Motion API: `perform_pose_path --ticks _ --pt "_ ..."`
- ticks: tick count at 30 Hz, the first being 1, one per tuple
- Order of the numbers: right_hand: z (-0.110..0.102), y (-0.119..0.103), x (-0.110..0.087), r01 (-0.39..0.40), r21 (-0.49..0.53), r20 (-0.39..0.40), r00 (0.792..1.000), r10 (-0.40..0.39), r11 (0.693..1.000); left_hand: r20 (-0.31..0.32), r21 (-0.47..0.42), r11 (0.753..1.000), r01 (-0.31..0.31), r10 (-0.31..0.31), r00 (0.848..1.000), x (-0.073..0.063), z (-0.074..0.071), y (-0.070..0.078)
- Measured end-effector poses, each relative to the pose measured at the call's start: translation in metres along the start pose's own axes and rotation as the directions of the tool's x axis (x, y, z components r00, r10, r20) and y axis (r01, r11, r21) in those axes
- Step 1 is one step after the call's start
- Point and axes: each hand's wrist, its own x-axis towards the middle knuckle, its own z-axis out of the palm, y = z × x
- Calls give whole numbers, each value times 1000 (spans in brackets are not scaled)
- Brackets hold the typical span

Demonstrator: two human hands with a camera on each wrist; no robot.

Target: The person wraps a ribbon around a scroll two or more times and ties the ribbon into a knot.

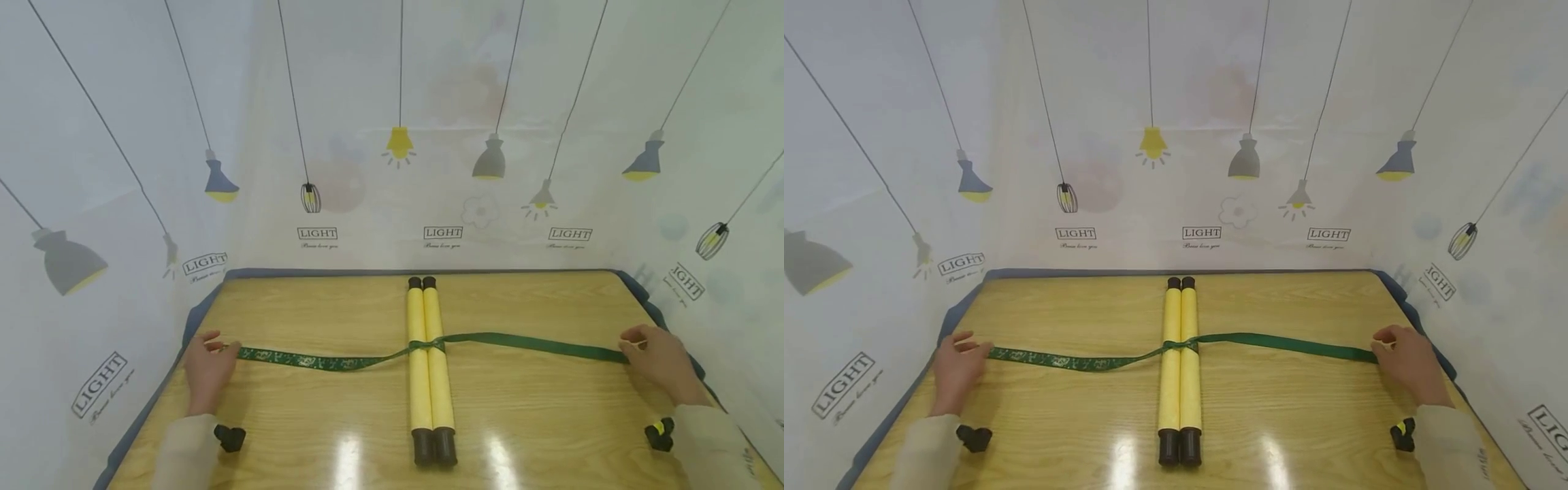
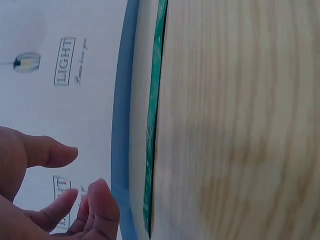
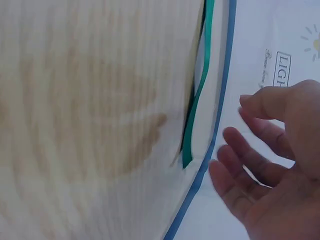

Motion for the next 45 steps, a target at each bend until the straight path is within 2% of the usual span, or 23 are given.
perform_pose_path --ticks 3,6,8,13,15,21,25,28,31,34,38,42,45 --pt "-2 -5 2 -21 -7 38 999 21 1000 61 60 992 -107 103 993 -9 16 18" --pt "-1 -12 7 -36 -31 61 997 38 999 151 86 976 -202 188 971 -18 37 34" --pt "0 -17 11 -50 -40 82 995 53 998 215 85 961 -263 240 947 -23 50 42" --pt "7 -29 18 -83 -53 152 984 91 995 344 42 921 -386 350 871 -39 80 57" --pt "8 -33 19 -96 -58 178 979 104 994 385 24 913 -408 368 846 -48 92 63" --pt "15 -49 21 -150 -57 250 955 159 987 486 -34 907 -420 382 786 -72 124 77" --pt "19 -58 22 -206 -71 295 930 218 976 534 -69 882 -466 427 730 -84 141 83" --pt "22 -61 25 -231 -104 317 914 253 967 563 -62 865 -499 443 698 -90 152 86" --pt "27 -64 25 -246 -120 320 907 272 962 589 -22 858 -514 426 686 -95 161 89" --pt "30 -67 22 -245 -117 314 910 270 962 607 46 848 -528 396 689 -101 168 93" --pt "30 -69 22 -226 -128 315 914 256 966 600 113 816 -567 398 694 -105 173 96" --pt "30 -69 23 -207 -124 329 914 237 970 603 90 805 -587 425 675 -104 174 96" --pt "30 -67 23 -183 -113 328 921 210 977 616 37 815 -578 437 655 -103 174 97"
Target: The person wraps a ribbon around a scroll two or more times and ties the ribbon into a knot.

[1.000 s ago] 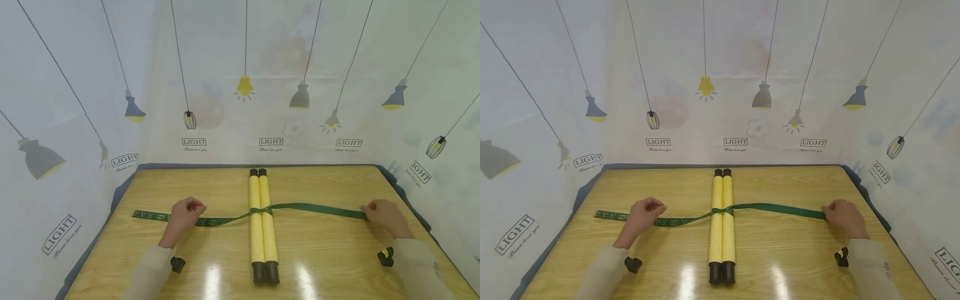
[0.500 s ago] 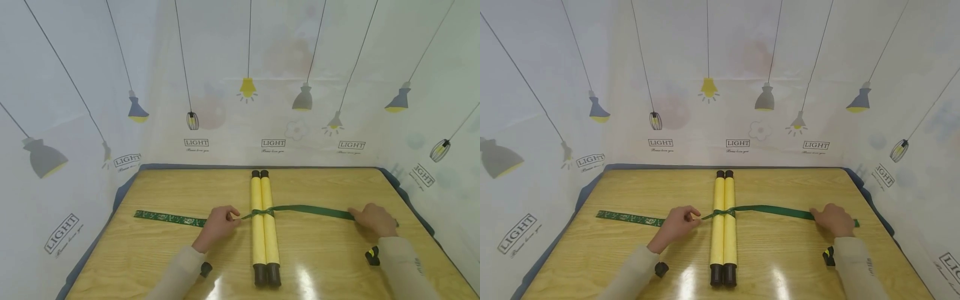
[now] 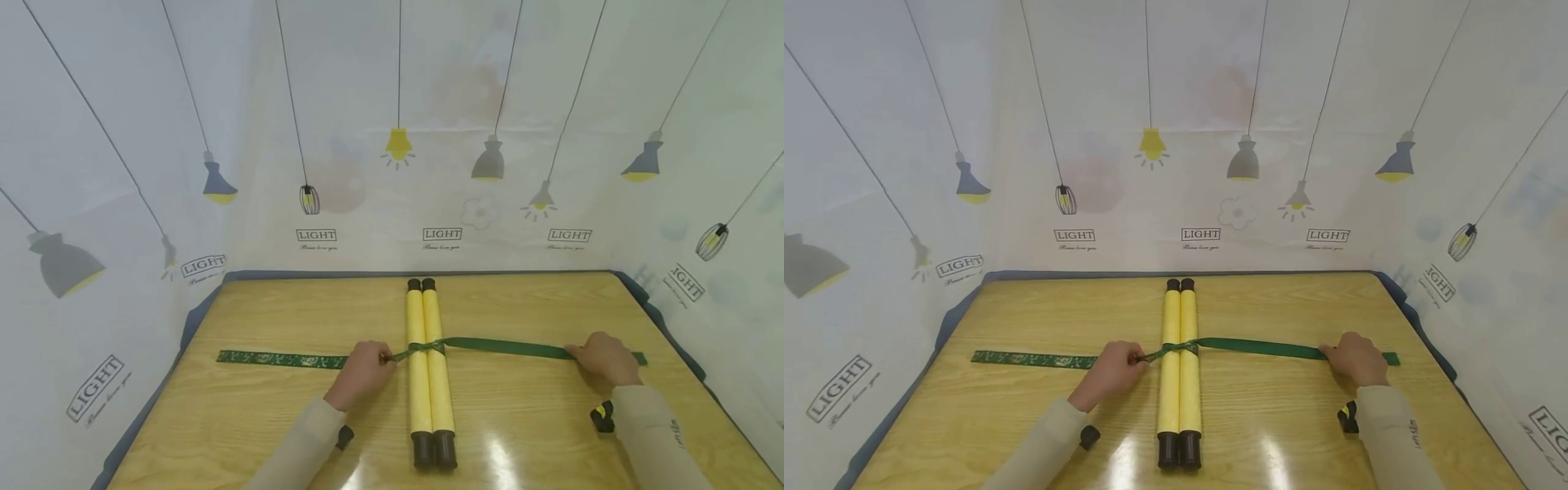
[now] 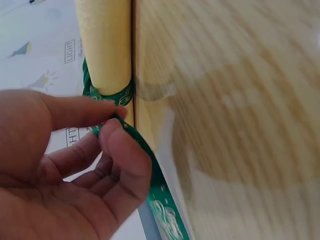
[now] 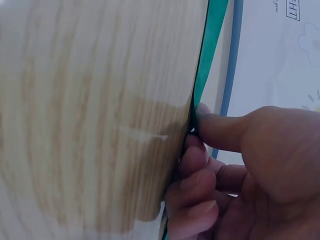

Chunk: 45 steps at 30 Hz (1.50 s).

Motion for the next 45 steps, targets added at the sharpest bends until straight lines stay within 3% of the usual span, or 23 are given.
perform_pose_path --ticks 6,13,16,21,27,38,45 --pt "-2 2 -1 68 16 -36 997 -67 998 -23 -111 993 -30 28 999 3 -5 1" --pt "0 0 2 116 50 -111 988 -110 992 -158 -164 979 -125 99 982 9 -4 3" --pt "2 -2 5 125 72 -157 981 -113 989 -197 -241 962 -131 83 977 10 -1 5" --pt "4 -11 5 157 103 -215 968 -132 982 -188 -331 937 -115 54 981 10 2 10" --pt "3 -29 4 237 146 -256 947 -195 960 -192 -287 949 -132 78 978 11 2 11" --pt "1 -67 10 372 196 -282 907 -312 907 -157 -266 958 -105 64 985 15 -1 15" --pt "0 -87 14 421 215 -269 893 -361 881 -143 -236 961 -142 110 984 17 -2 19"
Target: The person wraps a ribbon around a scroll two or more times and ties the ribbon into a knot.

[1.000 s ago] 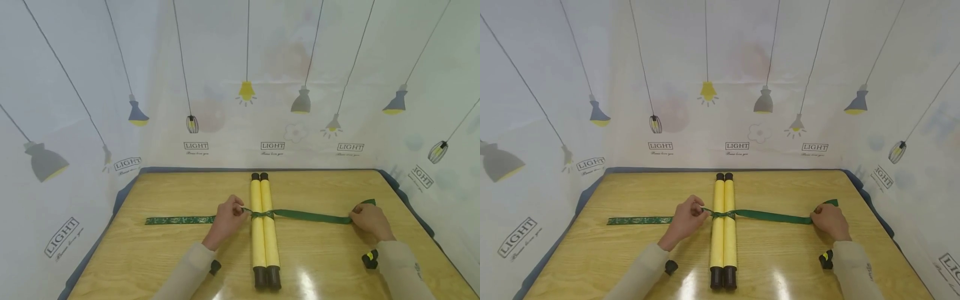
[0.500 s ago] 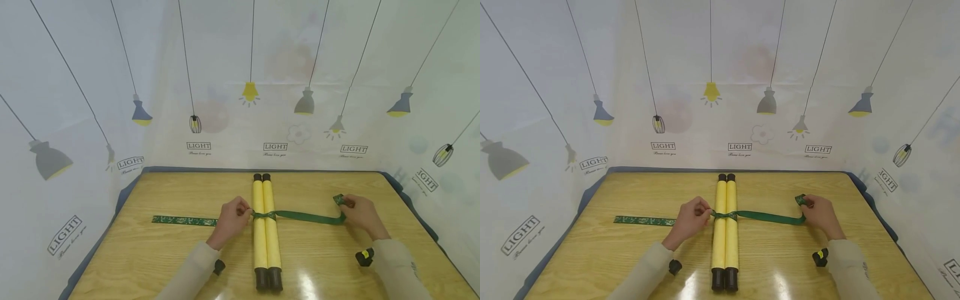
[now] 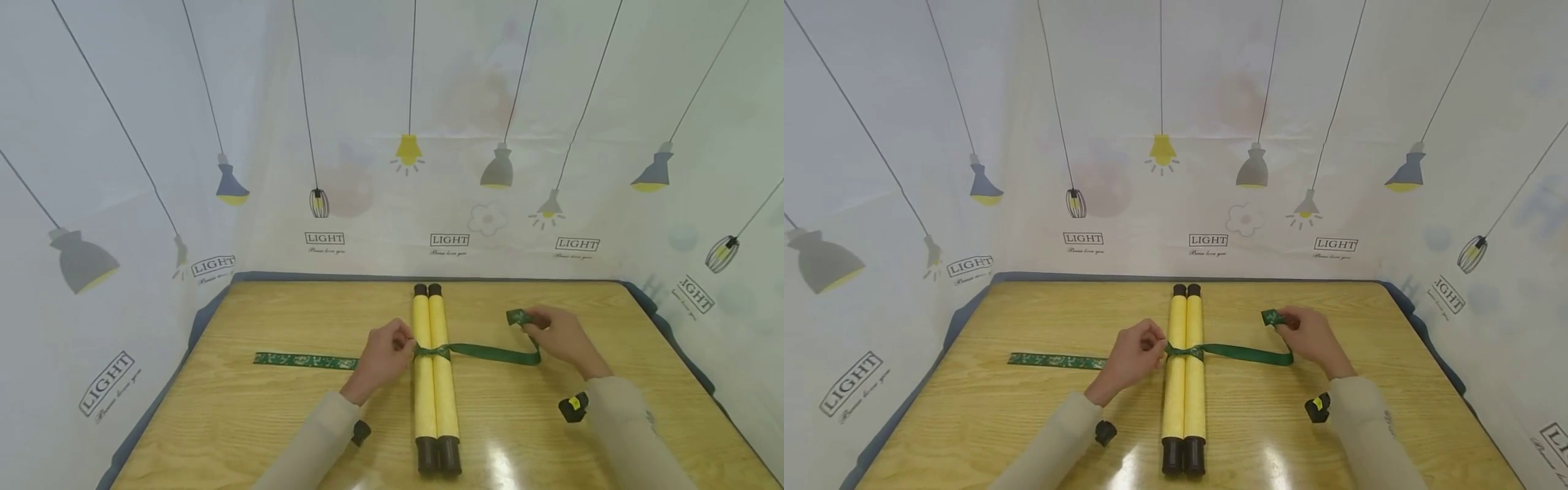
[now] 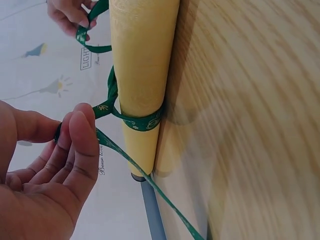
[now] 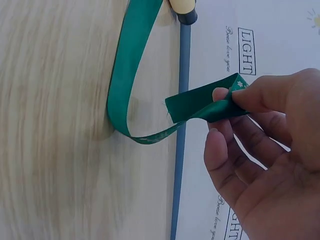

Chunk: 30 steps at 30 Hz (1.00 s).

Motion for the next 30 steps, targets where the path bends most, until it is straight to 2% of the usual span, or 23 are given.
perform_pose_path --ticks 11,22,30 --pt "12 -20 15 36 49 42 998 -38 998 3 7 999 -32 32 999 3 3 2" --pt "28 -41 31 96 92 38 994 -100 991 17 -9 999 -37 38 999 4 6 3" --pt "45 -66 47 121 133 50 990 -129 984 18 -6 1000 -30 30 999 4 6 3"
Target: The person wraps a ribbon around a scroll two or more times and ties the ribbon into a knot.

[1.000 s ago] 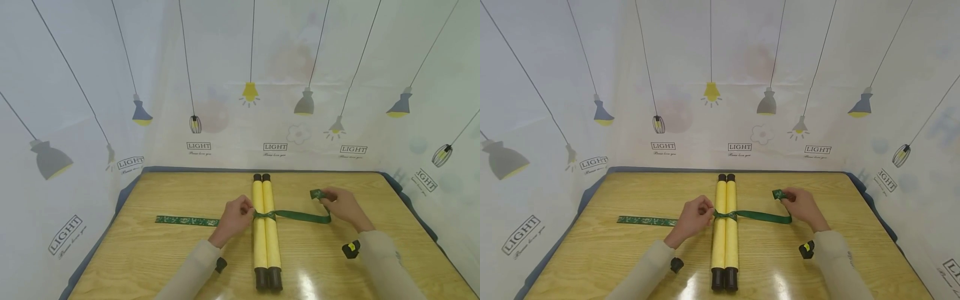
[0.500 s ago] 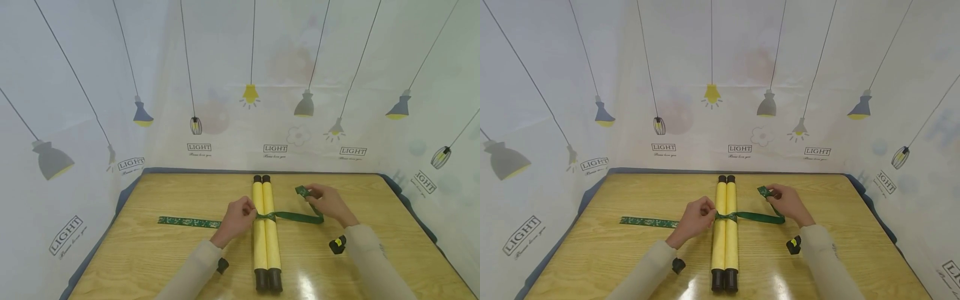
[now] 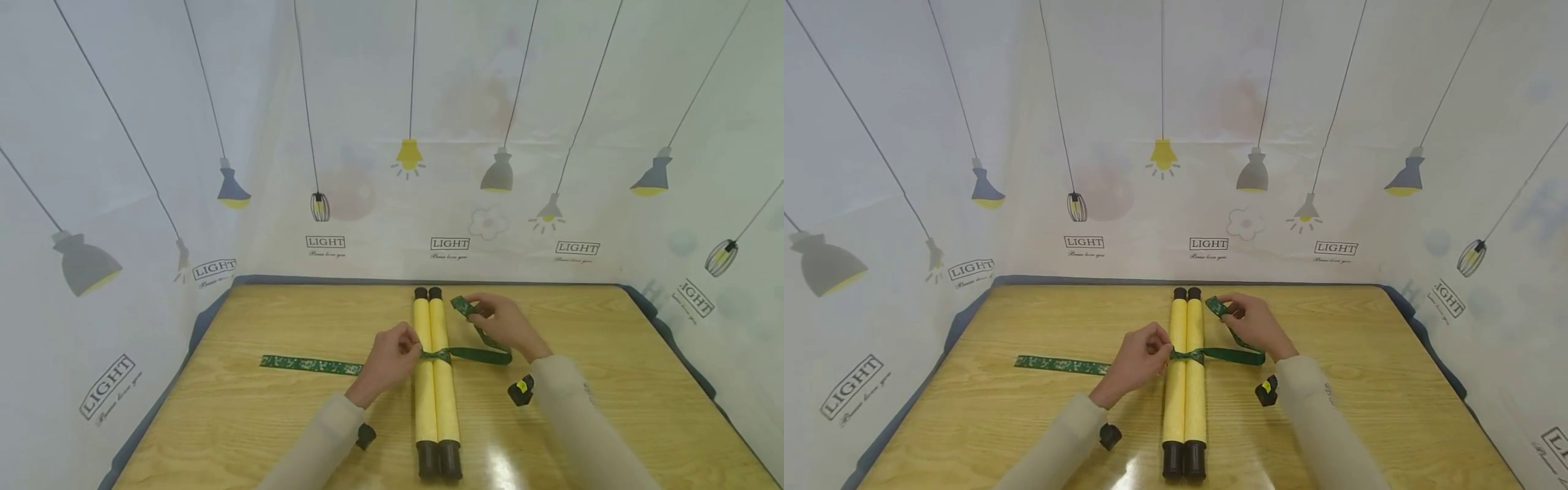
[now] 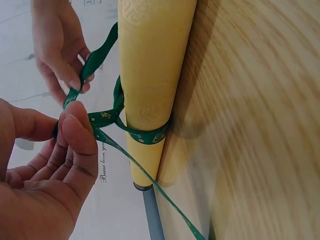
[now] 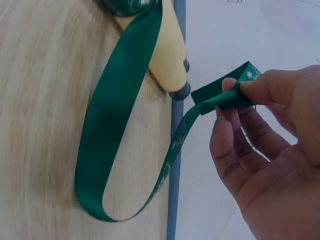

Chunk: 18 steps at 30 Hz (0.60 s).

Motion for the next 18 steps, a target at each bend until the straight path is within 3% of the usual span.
perform_pose_path --ticks 10,14,18 --pt "28 -26 19 103 41 58 993 -105 994 31 -28 999 18 -18 999 -2 -1 3" --pt "37 -29 22 106 46 88 990 -109 993 33 -22 1000 10 -10 999 -3 0 4" --pt "41 -26 23 61 35 78 995 -63 998 42 -37 999 16 -14 999 -2 0 3"
